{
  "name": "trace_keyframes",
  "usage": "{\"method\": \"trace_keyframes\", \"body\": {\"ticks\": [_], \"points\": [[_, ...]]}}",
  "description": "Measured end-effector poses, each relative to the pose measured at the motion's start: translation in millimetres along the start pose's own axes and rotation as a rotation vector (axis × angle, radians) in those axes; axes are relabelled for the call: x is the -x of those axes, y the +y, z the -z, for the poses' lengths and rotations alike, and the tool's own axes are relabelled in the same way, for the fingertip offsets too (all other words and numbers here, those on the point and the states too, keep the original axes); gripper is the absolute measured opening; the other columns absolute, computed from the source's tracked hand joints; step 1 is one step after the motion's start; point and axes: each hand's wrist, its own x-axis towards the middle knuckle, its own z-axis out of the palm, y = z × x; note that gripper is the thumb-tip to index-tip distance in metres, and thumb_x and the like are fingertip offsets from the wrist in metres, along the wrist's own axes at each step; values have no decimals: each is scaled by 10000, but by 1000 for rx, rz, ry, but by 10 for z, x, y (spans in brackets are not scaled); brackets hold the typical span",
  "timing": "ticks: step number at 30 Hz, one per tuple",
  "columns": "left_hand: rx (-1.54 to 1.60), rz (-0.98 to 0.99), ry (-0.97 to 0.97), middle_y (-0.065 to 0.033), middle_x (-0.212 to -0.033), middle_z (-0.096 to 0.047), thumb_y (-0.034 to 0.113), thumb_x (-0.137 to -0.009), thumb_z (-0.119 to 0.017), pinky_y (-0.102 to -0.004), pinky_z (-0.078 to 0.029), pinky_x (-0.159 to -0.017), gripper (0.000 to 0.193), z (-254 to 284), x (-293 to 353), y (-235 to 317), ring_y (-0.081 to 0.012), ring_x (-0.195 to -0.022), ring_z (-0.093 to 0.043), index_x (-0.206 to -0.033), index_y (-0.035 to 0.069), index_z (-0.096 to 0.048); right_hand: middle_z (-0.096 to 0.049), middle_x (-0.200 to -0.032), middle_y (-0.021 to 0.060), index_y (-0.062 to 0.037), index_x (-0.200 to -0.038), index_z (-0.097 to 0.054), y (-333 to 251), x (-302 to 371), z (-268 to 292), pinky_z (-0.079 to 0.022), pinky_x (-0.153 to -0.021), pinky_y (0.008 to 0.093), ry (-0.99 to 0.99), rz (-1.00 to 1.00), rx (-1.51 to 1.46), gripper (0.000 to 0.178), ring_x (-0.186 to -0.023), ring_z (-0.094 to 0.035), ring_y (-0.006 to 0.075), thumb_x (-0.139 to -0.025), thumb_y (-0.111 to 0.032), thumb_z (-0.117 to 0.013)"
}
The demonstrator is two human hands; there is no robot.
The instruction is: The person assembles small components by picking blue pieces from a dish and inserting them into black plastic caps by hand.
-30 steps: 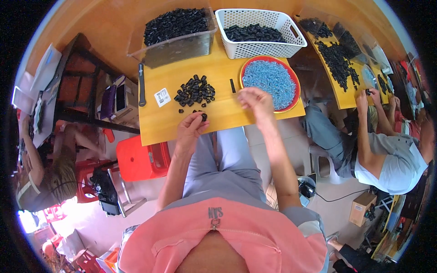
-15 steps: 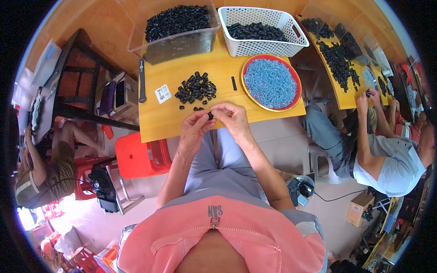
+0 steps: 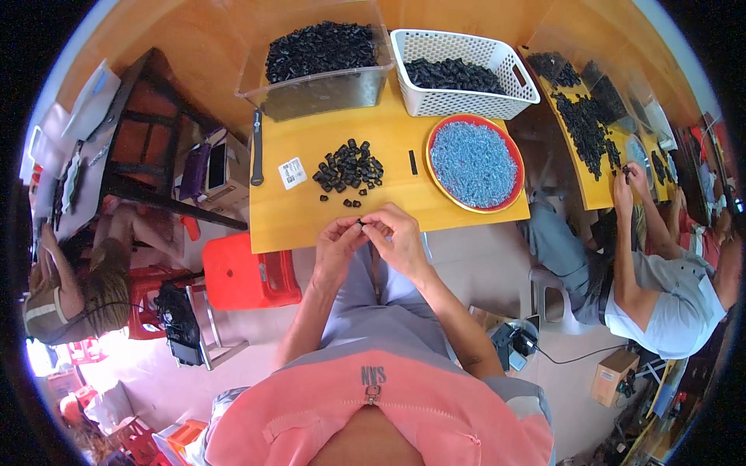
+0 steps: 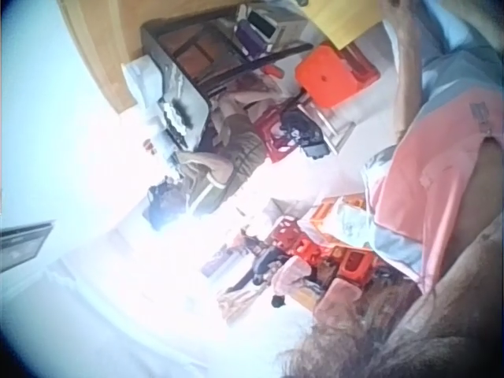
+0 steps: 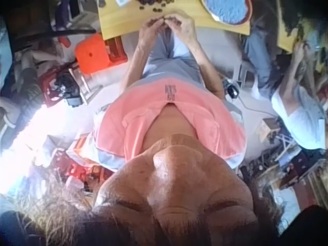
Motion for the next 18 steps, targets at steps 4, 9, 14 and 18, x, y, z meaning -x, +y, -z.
{"method": "trace_keyframes", "body": {"ticks": [4, 9, 14, 18], "points": [[40, -28, 30, -84, -875, -612, 8, -815, -554, -260, -516, -707, 122, 159, -5, 51, -160, -762, -609, -936, 6, -576, -564, -740, 71, 1, -805, -616, 154, -102, -57, -438, -540, 240, 43, 7, 52, 76, -605, -556, 140, -731, 6, -597], [60, -82, 57, -102, -907, -616, 15, -819, -553, -247, -515, -705, 130, 256, -18, 179, -162, -768, -612, -947, 16, -578, -557, -774, 106, -5, -822, -608, 362, -300, -266, -463, -607, 330, 96, 268, 449, 122, -697, -563, 265, -703, -20, -585], [70, -73, 76, -115, -921, -614, 11, -820, -551, -241, -517, -703, 127, 280, -15, 226, -160, -777, -608, -944, 9, -576, -570, -825, 103, -33, -839, -604, 427, -311, -340, -472, -645, 357, 22, 286, 645, 166, -783, -564, 275, -679, -1, -582], [71, -53, 80, -119, -929, -611, 8, -821, -548, -244, -516, -709, 135, 280, -14, 216, -160, -781, -605, -954, 4, -569, -507, -764, 111, -8, -826, -572, 381, -305, -343, -454, -626, 383, -1, 282, 620, 164, -779, -528, 286, -678, 28, -511]]}}
